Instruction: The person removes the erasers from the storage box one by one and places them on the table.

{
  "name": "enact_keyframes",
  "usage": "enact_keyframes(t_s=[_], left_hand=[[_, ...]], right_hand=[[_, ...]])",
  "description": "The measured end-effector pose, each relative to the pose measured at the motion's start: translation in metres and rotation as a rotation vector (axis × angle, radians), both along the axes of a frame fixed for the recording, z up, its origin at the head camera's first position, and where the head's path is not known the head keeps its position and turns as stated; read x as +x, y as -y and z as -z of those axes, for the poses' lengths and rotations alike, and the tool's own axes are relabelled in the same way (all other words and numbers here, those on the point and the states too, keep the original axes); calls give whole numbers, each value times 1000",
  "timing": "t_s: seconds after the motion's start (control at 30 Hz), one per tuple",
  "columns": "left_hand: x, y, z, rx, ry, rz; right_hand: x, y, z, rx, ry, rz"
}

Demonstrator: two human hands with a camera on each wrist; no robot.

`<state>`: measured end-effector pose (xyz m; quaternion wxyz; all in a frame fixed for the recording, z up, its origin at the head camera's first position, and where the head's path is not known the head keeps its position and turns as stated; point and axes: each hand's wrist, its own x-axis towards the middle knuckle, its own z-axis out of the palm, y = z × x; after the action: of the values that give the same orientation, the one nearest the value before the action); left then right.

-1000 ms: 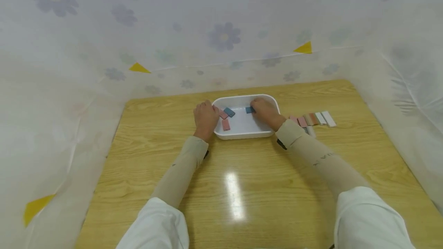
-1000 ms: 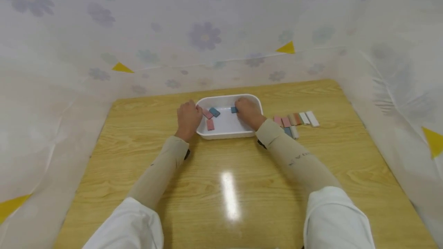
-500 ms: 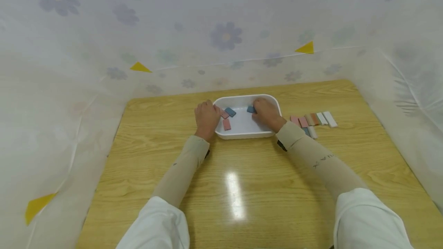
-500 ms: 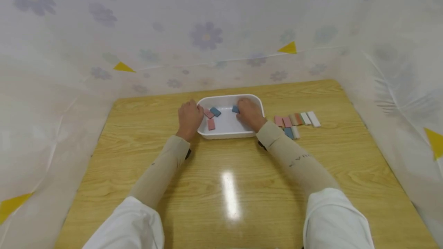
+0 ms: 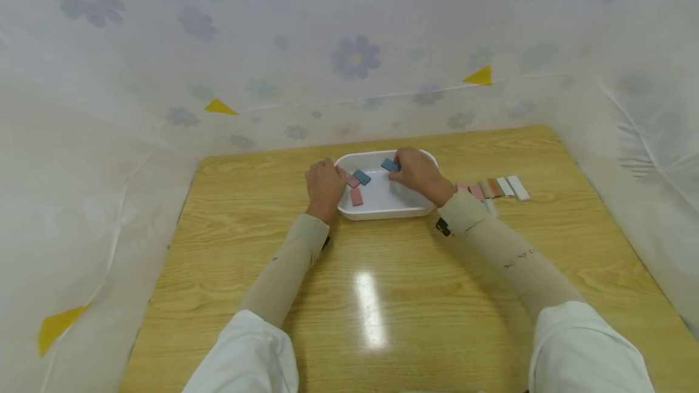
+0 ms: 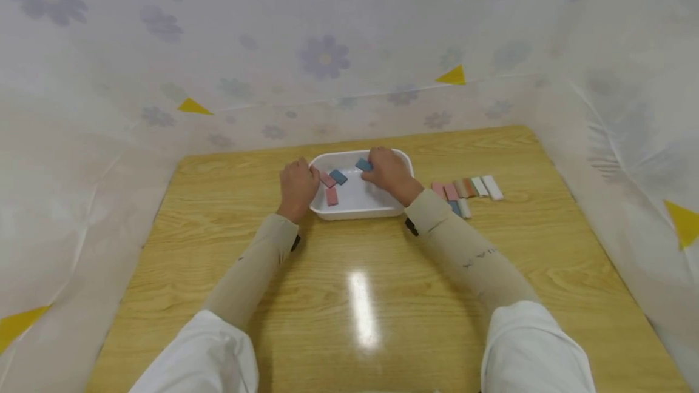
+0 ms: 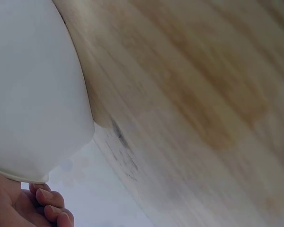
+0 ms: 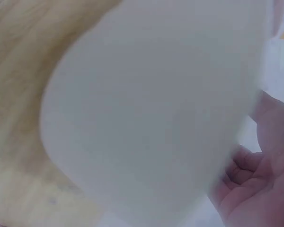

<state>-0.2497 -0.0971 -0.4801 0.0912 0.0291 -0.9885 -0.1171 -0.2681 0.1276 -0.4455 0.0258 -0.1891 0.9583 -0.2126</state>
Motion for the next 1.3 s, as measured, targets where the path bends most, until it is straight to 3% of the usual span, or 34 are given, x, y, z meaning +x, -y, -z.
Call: enact_keyframes(t_s=[0.4, 0.57, 0.97, 1.3], left_hand=[[0, 1, 3, 4, -17, -9], [0, 0, 2, -2, 1, -11], [0, 0, -2, 6, 15, -11], [-2, -3, 0, 6, 4, -11]], right_hand=[[30, -7, -57, -119, -38, 33], [41, -15, -70, -180, 0, 34], [51, -56, -62, -172, 60, 138], [64, -110, -54, -135, 96, 262]])
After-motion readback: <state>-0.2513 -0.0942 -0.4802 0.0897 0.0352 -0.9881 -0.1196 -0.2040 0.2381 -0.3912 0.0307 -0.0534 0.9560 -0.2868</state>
